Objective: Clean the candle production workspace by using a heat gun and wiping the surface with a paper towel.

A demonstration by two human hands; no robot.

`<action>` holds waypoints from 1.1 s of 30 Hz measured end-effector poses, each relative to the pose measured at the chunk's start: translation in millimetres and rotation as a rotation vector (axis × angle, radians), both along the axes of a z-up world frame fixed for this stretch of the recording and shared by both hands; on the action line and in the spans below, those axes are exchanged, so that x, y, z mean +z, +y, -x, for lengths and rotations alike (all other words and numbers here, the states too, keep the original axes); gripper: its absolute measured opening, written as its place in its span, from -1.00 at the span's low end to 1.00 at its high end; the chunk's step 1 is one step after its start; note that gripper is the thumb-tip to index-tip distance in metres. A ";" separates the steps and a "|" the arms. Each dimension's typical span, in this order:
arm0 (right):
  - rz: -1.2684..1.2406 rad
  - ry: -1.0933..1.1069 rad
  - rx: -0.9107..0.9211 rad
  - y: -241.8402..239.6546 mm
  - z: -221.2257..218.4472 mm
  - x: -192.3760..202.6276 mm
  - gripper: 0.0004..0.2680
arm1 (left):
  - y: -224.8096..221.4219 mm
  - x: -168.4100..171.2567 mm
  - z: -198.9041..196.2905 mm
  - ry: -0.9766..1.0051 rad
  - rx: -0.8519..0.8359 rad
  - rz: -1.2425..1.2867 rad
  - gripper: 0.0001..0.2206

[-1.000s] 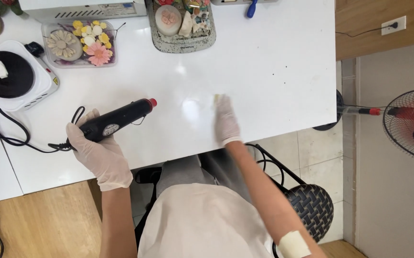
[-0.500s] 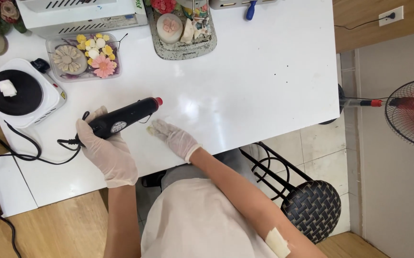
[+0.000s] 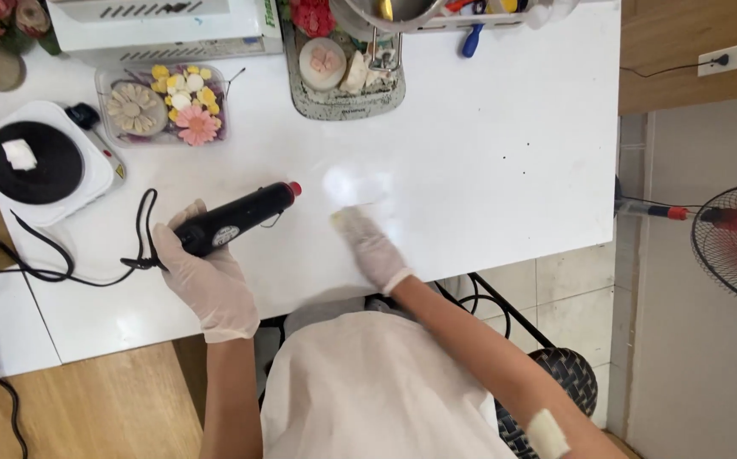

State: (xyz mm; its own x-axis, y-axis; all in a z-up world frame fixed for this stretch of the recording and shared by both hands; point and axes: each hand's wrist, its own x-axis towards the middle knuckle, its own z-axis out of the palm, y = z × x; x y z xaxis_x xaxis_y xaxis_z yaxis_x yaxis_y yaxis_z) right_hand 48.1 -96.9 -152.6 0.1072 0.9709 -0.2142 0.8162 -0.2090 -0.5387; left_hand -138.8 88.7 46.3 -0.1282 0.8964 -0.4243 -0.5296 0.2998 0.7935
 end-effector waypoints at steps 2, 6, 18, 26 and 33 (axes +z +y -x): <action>-0.018 0.146 0.147 32.4 40.4 2.6 -0.52 | -3.3 6.1 -2.3 0.004 -0.016 -0.014 -0.61; -0.024 -0.044 0.334 97.0 38.5 9.8 -0.52 | 0.5 6.0 -0.9 -0.001 -0.002 -0.003 -0.60; 0.102 -0.180 -0.422 -10.3 -86.4 30.1 -0.37 | 15.6 -8.0 -25.4 -0.041 -0.033 0.013 -0.62; -0.073 0.204 0.095 28.9 -15.9 -12.2 -0.46 | 9.6 12.5 -28.7 0.040 -0.059 0.027 -0.61; 0.003 -0.196 -0.456 -39.3 -142.8 33.1 -0.47 | 7.5 -5.6 -15.3 0.015 -0.075 -0.035 -0.66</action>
State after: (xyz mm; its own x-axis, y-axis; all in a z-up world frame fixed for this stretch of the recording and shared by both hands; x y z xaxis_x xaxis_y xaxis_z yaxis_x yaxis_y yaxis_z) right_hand 190.9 -136.2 -119.5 0.5595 0.8151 -0.1501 0.7272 -0.5697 -0.3829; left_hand -123.5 96.2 40.6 -0.0662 0.9178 -0.3914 -0.4944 0.3105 0.8119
